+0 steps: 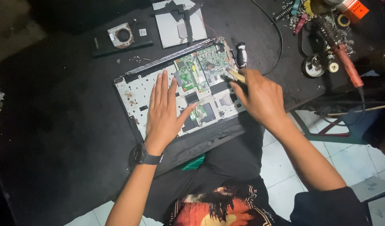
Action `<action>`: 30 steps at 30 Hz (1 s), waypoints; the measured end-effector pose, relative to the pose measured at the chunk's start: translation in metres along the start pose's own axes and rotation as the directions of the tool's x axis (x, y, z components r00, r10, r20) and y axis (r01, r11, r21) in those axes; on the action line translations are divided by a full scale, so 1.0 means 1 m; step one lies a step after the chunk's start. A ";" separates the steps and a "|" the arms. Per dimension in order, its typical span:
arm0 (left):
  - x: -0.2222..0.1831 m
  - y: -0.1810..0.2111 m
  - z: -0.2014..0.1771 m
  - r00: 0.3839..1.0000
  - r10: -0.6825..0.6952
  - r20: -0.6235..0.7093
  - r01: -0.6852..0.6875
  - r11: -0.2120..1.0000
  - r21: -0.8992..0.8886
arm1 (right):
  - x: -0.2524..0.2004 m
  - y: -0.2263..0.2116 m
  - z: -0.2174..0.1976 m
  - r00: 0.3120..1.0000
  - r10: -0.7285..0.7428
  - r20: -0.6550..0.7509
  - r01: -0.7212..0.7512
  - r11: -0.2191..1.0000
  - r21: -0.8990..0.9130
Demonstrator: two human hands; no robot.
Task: Disassembling and cleaning internal laptop components using a screwdriver and a brush on a repair bench.
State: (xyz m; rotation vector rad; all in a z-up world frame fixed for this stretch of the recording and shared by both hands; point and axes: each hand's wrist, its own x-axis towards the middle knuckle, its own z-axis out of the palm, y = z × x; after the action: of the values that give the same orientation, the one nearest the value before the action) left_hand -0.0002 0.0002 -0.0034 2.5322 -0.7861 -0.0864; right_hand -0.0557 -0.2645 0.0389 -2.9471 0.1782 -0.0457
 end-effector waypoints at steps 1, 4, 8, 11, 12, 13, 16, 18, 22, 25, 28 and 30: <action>-0.001 0.000 -0.001 1.000 0.000 0.001 0.000 1.000 0.000 | -0.001 -0.002 0.002 1.000 0.001 0.000 -0.001 1.000 0.001; 0.000 0.001 -0.002 1.000 -0.008 -0.001 0.008 1.000 -0.014 | 0.001 -0.004 0.004 1.000 0.029 0.010 -0.029 0.998 0.048; 0.000 0.002 -0.005 1.000 -0.008 -0.009 0.008 0.999 -0.044 | 0.001 -0.001 0.002 0.994 0.100 0.033 -0.105 0.936 0.337; -0.001 0.002 -0.006 1.000 -0.012 -0.006 0.012 0.996 -0.087 | -0.001 0.005 0.004 0.992 0.112 0.056 -0.125 0.871 0.475; 0.000 0.001 -0.006 1.000 -0.008 -0.006 0.007 0.994 -0.111 | -0.003 0.008 0.005 0.993 0.108 0.055 -0.121 0.844 0.523; 0.000 0.000 -0.006 1.000 -0.009 -0.006 0.008 0.994 -0.111 | 0.001 0.006 0.005 0.993 0.108 0.055 -0.120 0.844 0.522; 0.000 -0.001 -0.006 1.000 0.006 -0.013 -0.008 0.986 -0.167 | 0.005 0.004 0.006 0.994 0.106 -0.009 -0.090 0.887 0.454; -0.001 -0.002 -0.005 1.000 0.006 -0.001 -0.006 0.988 -0.155 | 0.005 0.006 0.007 0.997 0.070 0.020 -0.072 0.920 0.386; 0.000 0.000 -0.006 1.000 -0.004 0.011 0.005 0.991 -0.137 | 0.000 -0.003 -0.008 0.999 0.035 0.033 -0.043 0.951 0.306; 0.001 0.000 -0.005 1.000 -0.001 0.005 0.002 0.992 -0.126 | -0.002 -0.006 -0.007 0.998 0.047 0.031 -0.053 0.968 0.244; 0.000 0.002 -0.005 1.000 -0.005 -0.008 0.004 0.992 -0.125 | -0.003 -0.007 -0.004 0.997 0.073 0.020 -0.076 0.968 0.240; 0.000 0.002 -0.006 1.000 0.003 -0.014 -0.004 0.994 -0.106 | -0.002 -0.008 -0.004 0.992 0.121 0.027 -0.124 0.964 0.237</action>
State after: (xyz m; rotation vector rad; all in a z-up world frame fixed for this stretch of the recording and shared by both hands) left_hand 0.0001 0.0012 0.0024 2.4285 -0.7605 -0.1066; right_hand -0.0569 -0.2569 0.0441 -2.6906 0.3292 -0.0296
